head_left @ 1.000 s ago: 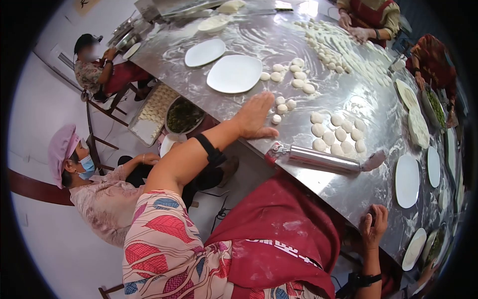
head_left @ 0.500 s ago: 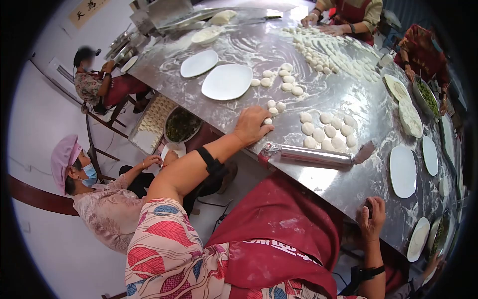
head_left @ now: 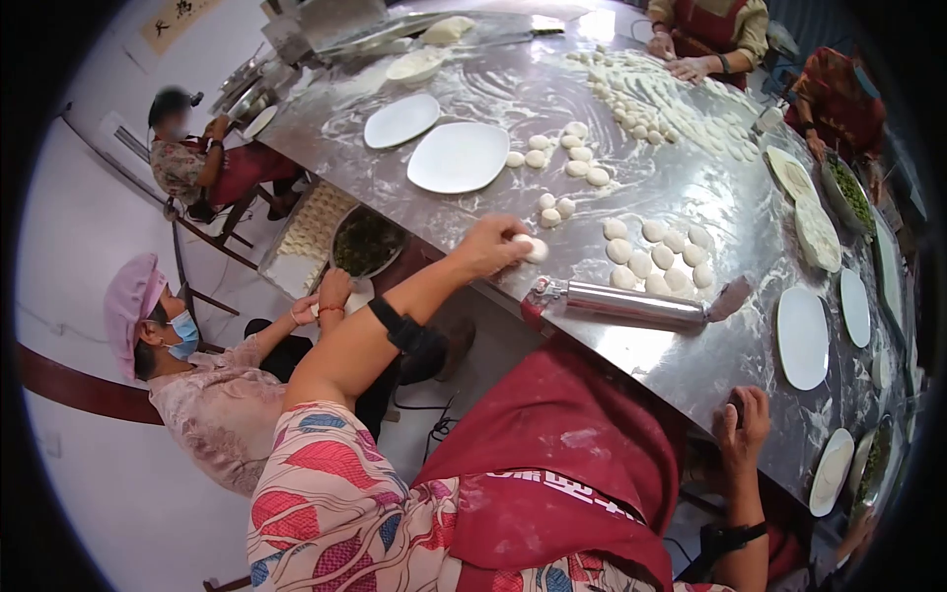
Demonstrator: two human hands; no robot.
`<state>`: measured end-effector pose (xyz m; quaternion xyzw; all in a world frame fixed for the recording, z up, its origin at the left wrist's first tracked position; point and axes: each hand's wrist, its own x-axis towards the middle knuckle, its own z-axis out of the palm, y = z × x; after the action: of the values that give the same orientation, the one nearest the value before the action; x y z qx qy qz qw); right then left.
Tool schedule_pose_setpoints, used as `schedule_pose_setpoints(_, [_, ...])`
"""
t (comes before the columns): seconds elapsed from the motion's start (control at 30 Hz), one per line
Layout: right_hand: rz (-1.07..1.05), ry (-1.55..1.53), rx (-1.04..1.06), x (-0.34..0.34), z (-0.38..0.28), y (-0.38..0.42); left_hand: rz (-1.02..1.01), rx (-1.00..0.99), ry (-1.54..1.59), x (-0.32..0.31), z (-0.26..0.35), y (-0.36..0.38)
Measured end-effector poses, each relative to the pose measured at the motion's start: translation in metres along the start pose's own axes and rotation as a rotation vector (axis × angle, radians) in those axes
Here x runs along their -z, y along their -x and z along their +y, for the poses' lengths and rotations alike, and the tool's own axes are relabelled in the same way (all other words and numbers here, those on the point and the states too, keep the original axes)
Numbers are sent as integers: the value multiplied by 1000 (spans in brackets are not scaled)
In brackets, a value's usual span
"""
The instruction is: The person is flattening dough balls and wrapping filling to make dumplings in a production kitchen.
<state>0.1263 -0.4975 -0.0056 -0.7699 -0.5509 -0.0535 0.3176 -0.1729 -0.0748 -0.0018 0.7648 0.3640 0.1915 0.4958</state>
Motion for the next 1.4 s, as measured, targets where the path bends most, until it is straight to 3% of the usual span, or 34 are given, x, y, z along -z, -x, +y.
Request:
schedule_pose_setpoints(0.07, [-7,-3,6,3,-3,-2,-90,-105,102,-16,3,-12])
schedule_pose_setpoints(0.2, [4,-11,-11,2,1,0,83,-318,-450,-1,13,-7])
schedule_pose_setpoints(0.23, [14,-13,-5,0,2,0,66,-241,-489,3,18,-2])
schedule_pose_setpoints(0.33, [9,-15,-4,-1,1,-1,17,-327,-587,11,6,-1])
schedule_pose_setpoints(0.53, [-14,4,2,-1,3,-2,271,-539,-788,-9,17,-21])
schedule_pose_setpoints(0.63, [-22,10,4,1,0,-4,315,-471,-966,-30,14,-35])
schedule_pose_setpoints(0.73, [-18,1,-18,0,-1,-6,135,-214,-1022,-41,6,-37])
schedule_pose_setpoints(0.83, [-12,-2,-7,-1,5,-1,202,-285,-998,-42,2,-38])
schedule_pose_setpoints(0.93, [7,34,39,-2,10,-1,156,-323,-753,-31,14,-34])
schedule_pose_setpoints(0.97, [9,48,50,-1,11,0,399,-409,-651,-37,7,-33])
schedule_pose_setpoints(1.07, [19,-8,-10,0,4,0,357,-185,-749,-37,29,-24])
schedule_pose_setpoints(1.17, [0,-44,-42,3,1,0,345,-117,-719,-43,33,-37])
schedule_pose_setpoints(1.4, [17,-20,4,-1,5,2,331,-148,-598,-17,16,-35])
